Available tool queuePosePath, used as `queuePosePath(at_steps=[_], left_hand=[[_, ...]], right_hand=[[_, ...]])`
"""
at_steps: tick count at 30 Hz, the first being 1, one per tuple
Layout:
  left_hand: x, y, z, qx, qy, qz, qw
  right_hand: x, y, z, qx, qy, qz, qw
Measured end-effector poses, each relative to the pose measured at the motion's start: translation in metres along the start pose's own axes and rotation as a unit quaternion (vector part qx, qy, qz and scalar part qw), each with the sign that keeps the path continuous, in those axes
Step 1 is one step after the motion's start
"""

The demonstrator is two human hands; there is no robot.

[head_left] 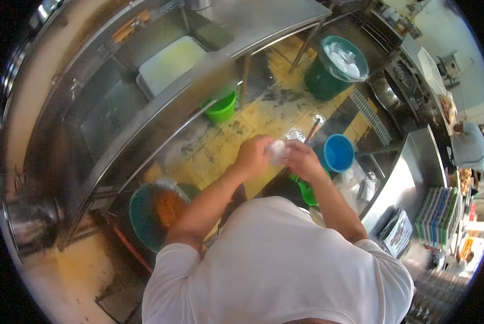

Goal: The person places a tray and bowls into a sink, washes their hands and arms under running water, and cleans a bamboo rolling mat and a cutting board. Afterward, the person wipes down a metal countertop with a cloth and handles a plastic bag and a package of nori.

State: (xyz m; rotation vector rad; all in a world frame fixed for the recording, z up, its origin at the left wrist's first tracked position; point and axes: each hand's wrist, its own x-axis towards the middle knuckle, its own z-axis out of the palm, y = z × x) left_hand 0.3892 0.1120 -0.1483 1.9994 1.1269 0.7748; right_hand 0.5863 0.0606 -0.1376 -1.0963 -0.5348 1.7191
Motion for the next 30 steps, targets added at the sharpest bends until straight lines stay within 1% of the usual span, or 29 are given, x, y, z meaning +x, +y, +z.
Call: queuePosePath(at_steps=[1,2,3,4,5,6,7,8,9,10,12,13,14,15,16,18,19,21,22,24,25,26,27,28,30], left_hand=[[0.014,-0.003,-0.001,-0.021,-0.001,0.007,1.0],[0.028,-0.005,-0.003,-0.022,-0.013,0.016,1.0],[0.042,-0.009,-0.005,-0.03,0.002,0.019,0.999],[0.057,-0.012,-0.005,-0.038,0.015,0.023,0.999],[0.071,-0.015,-0.005,-0.046,0.026,0.025,0.998],[0.085,-0.017,-0.004,-0.046,0.01,0.034,0.998],[0.1,-0.019,-0.003,-0.044,0.009,0.016,0.999],[0.116,-0.022,-0.001,-0.04,0.009,-0.001,0.999],[0.133,-0.025,0.002,-0.037,0.004,-0.004,0.999],[0.149,-0.028,0.008,-0.032,-0.008,0.004,0.999],[0.187,-0.032,0.022,-0.011,-0.011,0.016,1.0],[0.202,-0.016,0.022,0.024,-0.013,-0.004,1.0],[0.217,-0.013,0.03,0.028,-0.03,0.004,0.999],[0.235,-0.01,0.036,-0.006,-0.024,0.007,1.0],[0.254,-0.008,0.042,-0.044,-0.018,0.01,0.999],[0.289,-0.005,0.056,-0.07,-0.035,0.02,0.997],[0.305,-0.001,0.061,-0.071,-0.036,0.023,0.997],[0.34,-0.006,0.077,-0.09,-0.035,0.04,0.995],[0.358,-0.005,0.082,-0.092,-0.053,0.046,0.993],[0.396,0.0,0.095,-0.126,-0.01,0.121,0.985],[0.416,-0.001,0.104,-0.12,-0.024,0.099,0.988],[0.437,-0.005,0.113,-0.112,-0.04,0.077,0.99],[0.461,-0.013,0.126,-0.141,-0.064,0.052,0.987],[0.486,-0.025,0.138,-0.152,-0.073,0.048,0.984],[0.528,-0.019,0.16,-0.265,-0.094,-0.013,0.959]], right_hand=[[0.004,-0.006,-0.008,0.005,0.009,-0.007,1.0],[0.01,-0.01,-0.018,-0.004,0.038,-0.005,0.999],[0.017,-0.013,-0.031,-0.01,0.07,-0.004,0.998],[0.025,-0.013,-0.05,0.001,0.083,-0.013,0.996],[0.033,-0.01,-0.07,0.002,0.087,0.001,0.996],[0.04,-0.005,-0.091,0.002,0.09,0.016,0.996],[0.044,-0.004,-0.105,0.013,0.1,0.009,0.995],[0.048,-0.003,-0.117,0.006,0.118,0.029,0.993],[0.051,-0.002,-0.13,0.0,0.135,0.049,0.99],[0.054,0.001,-0.143,0.012,0.14,0.042,0.989],[0.059,0.005,-0.167,-0.054,0.17,0.047,0.983],[0.057,0.008,-0.175,-0.036,0.18,0.043,0.982],[0.053,0.008,-0.183,-0.075,0.207,0.048,0.974],[0.051,0.004,-0.192,-0.118,0.234,0.051,0.964],[0.047,0.002,-0.2,-0.109,0.245,0.045,0.962],[0.034,0.013,-0.222,-0.209,0.302,0.104,0.924],[0.023,0.016,-0.227,-0.202,0.313,0.105,0.922],[0.004,0.028,-0.234,-0.356,0.346,0.107,0.861],[-0.005,0.051,-0.247,-0.344,0.36,0.11,0.86],[-0.019,0.11,-0.272,-0.297,0.322,0.116,0.891],[-0.028,0.117,-0.26,-0.279,0.342,0.121,0.889],[-0.038,0.12,-0.243,-0.111,0.37,0.132,0.913],[-0.046,0.122,-0.224,0.061,0.387,0.133,0.91],[-0.048,0.123,-0.206,0.081,0.406,0.13,0.901],[-0.043,0.119,-0.162,0.073,0.49,0.178,0.85]])
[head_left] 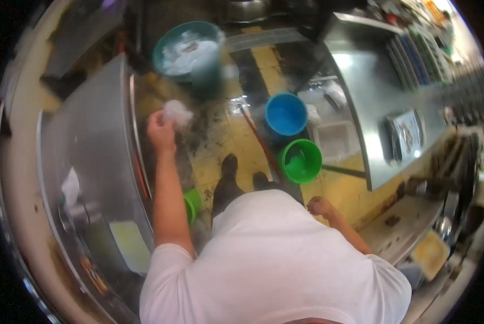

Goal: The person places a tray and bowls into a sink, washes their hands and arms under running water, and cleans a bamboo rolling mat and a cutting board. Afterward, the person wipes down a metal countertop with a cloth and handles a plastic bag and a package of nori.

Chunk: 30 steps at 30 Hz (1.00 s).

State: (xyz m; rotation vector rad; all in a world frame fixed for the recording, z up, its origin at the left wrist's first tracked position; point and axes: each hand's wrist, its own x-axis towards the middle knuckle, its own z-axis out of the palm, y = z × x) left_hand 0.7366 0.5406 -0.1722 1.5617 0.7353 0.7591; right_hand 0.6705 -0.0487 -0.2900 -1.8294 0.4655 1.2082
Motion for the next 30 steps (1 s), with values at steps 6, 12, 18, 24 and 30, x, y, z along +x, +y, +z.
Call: queuePosePath(at_steps=[6,12,18,24,30], left_hand=[[0.174,-0.035,0.04,0.144,0.05,0.041,0.987],[0.385,-0.093,0.105,0.106,-0.102,0.001,0.989],[0.356,-0.159,0.184,0.264,-0.222,-0.127,0.93],[0.071,-0.262,0.19,0.26,-0.539,-0.273,0.753],[-0.164,-0.207,0.188,0.277,-0.717,-0.337,0.544]], right_hand=[[-0.036,0.03,0.078,0.184,0.099,0.048,0.977],[-0.059,0.049,0.13,0.278,0.171,0.104,0.94],[-0.091,0.044,0.158,0.344,0.221,0.126,0.904],[-0.095,0.093,0.187,0.359,0.187,0.116,0.907],[-0.093,0.174,0.2,0.453,0.213,0.113,0.858]])
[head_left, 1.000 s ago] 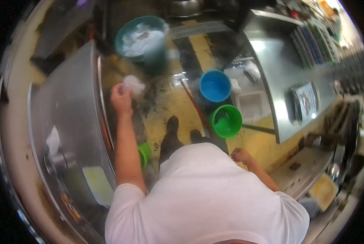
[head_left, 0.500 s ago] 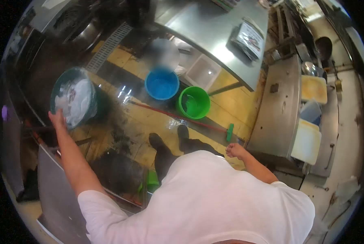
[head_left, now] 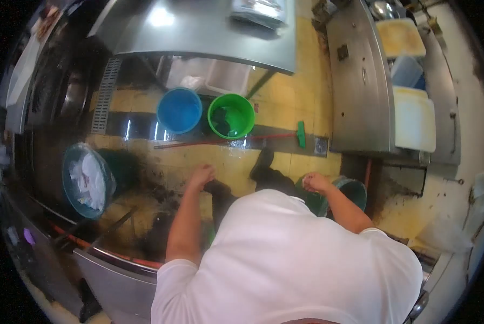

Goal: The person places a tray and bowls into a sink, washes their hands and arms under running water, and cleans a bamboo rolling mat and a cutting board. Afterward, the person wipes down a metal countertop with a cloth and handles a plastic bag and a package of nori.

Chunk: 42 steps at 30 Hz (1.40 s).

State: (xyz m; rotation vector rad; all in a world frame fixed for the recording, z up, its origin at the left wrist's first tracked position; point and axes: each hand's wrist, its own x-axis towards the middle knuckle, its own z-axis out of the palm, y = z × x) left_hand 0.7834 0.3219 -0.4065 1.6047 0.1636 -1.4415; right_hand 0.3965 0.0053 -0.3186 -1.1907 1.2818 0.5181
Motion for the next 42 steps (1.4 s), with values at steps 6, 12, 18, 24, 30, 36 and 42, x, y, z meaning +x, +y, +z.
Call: queuePosePath(at_steps=[6,12,18,24,30,36,42], left_hand=[[0.006,0.1,0.118,0.123,-0.001,0.097,0.988],[-0.033,0.248,0.192,0.049,0.041,0.21,0.976],[-0.059,0.359,0.222,0.035,0.077,0.343,0.935],[-0.025,0.455,0.231,0.005,0.14,0.44,0.887],[0.025,0.529,0.198,0.027,0.189,0.449,0.873],[0.093,0.584,0.162,0.063,0.246,0.374,0.892],[0.103,0.612,0.171,0.144,0.178,0.239,0.944]], right_hand=[[0.037,0.029,-0.072,0.009,0.02,0.001,1.0],[0.042,0.011,-0.158,0.105,0.052,-0.053,0.992],[0.04,-0.077,-0.203,0.152,0.035,-0.16,0.975],[0.034,-0.217,-0.227,0.147,-0.027,-0.272,0.95],[0.042,-0.356,-0.242,0.079,-0.108,-0.368,0.92],[0.094,-0.499,-0.23,0.035,-0.224,-0.379,0.897],[0.136,-0.595,-0.205,0.005,-0.185,-0.443,0.877]])
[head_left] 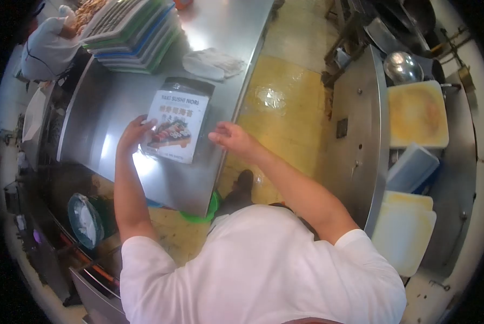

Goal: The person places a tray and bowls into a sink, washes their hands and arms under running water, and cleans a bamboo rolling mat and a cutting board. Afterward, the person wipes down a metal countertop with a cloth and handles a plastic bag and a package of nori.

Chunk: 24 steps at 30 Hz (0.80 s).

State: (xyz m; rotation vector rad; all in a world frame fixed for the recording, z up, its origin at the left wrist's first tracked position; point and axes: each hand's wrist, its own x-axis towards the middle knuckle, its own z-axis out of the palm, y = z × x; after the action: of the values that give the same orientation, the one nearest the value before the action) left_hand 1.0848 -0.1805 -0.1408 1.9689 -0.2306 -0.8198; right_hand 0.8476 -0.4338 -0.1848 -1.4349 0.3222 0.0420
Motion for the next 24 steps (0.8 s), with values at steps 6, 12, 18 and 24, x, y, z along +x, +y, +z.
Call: queuePosePath(at_steps=[6,12,18,24], left_hand=[[-0.022,0.026,0.025,-0.069,0.046,-0.023,0.996],[-0.037,0.006,0.046,-0.094,0.129,-0.03,0.987],[-0.071,-0.008,0.105,-0.322,0.233,0.064,0.916],[-0.086,0.002,0.135,-0.305,0.366,0.199,0.856]], right_hand=[[0.053,-0.026,0.002,0.08,-0.078,0.121,0.986],[0.082,-0.027,0.006,0.201,-0.036,0.177,0.963],[0.103,-0.043,-0.019,-0.006,-0.158,-0.109,0.981],[0.121,-0.074,-0.02,0.03,-0.28,-0.144,0.949]])
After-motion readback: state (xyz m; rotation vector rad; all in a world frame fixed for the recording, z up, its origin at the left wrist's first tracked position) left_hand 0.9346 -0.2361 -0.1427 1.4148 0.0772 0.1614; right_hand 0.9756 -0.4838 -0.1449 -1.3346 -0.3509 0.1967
